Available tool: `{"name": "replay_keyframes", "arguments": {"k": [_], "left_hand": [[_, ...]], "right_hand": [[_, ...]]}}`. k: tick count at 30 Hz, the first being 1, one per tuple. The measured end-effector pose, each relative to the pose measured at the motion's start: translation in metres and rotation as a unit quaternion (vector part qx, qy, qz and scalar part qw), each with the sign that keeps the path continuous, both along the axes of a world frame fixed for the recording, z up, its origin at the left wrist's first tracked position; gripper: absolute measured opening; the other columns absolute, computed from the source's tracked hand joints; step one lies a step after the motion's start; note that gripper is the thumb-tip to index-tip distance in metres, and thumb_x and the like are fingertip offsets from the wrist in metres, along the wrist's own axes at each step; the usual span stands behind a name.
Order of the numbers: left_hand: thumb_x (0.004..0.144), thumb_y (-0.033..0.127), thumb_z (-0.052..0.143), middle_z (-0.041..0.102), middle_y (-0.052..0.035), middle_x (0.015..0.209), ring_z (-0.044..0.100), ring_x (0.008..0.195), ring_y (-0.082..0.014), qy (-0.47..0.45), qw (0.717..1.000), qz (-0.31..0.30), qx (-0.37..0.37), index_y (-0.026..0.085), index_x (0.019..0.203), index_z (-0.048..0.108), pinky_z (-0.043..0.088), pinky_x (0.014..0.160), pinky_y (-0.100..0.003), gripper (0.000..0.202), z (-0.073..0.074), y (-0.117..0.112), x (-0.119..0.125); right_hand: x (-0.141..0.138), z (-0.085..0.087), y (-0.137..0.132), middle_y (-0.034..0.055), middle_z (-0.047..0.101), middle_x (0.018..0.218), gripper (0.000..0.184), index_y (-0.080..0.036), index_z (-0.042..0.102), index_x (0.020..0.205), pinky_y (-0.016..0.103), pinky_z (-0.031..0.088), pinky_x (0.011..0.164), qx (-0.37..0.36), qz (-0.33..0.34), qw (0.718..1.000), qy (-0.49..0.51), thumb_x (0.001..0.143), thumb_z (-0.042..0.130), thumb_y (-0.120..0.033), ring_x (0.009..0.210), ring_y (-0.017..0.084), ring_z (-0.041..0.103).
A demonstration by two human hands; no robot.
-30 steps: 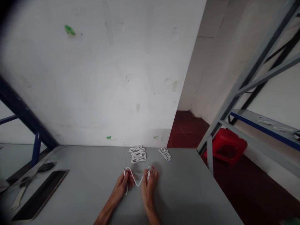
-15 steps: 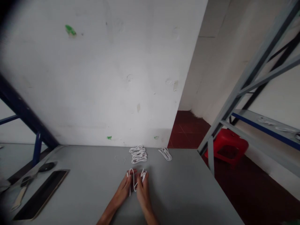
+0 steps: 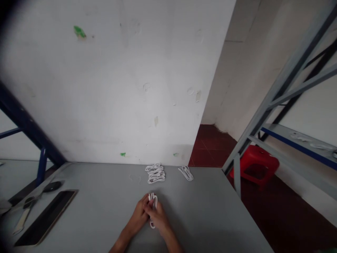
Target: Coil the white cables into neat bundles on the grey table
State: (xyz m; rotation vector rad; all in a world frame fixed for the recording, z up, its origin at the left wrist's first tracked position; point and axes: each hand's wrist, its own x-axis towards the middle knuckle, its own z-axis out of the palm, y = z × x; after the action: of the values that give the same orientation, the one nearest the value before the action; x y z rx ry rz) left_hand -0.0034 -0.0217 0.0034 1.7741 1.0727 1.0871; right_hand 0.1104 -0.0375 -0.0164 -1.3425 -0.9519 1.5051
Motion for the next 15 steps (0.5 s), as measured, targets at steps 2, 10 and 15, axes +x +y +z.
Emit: {"name": "replay_keyframes", "arguments": {"k": [2,10,15], "left_hand": [[0.097,0.054,0.040,0.063,-0.0039,0.076,0.057,0.071,-0.0181,0.002,1.000,-0.010,-0.005,0.018,0.075,0.063,0.046,0.067,-0.028,0.048,-0.003,0.007,-0.006],[0.092,0.024,0.047,0.065,-0.0139,0.101,0.064,0.093,-0.0264,0.218,0.927,0.295,0.081,0.013,0.108,0.063,0.052,0.085,-0.040,0.026,-0.020,0.058,-0.057],[0.093,0.013,0.044,0.065,-0.0132,0.094,0.064,0.089,-0.0253,0.343,0.895,0.281,0.057,0.014,0.094,0.065,0.051,0.083,-0.037,0.021,-0.027,0.076,-0.059]], "right_hand": [[0.006,-0.002,0.003,-0.0059,0.059,0.056,0.058,-0.021,0.064,0.088,0.023,0.038,0.046,0.001,0.041,0.999,0.018,0.056,0.081,-0.066,0.047,0.013,0.054],[0.030,0.008,0.016,-0.0137,0.038,0.045,0.059,-0.026,0.042,0.068,0.020,0.029,0.035,-0.025,-0.020,0.980,0.198,0.055,0.080,-0.069,0.034,0.006,0.032],[0.033,0.008,0.019,-0.0149,0.034,0.043,0.060,-0.025,0.039,0.066,0.018,0.021,0.033,-0.032,-0.024,0.975,0.221,0.056,0.082,-0.066,0.032,0.004,0.026]]}}
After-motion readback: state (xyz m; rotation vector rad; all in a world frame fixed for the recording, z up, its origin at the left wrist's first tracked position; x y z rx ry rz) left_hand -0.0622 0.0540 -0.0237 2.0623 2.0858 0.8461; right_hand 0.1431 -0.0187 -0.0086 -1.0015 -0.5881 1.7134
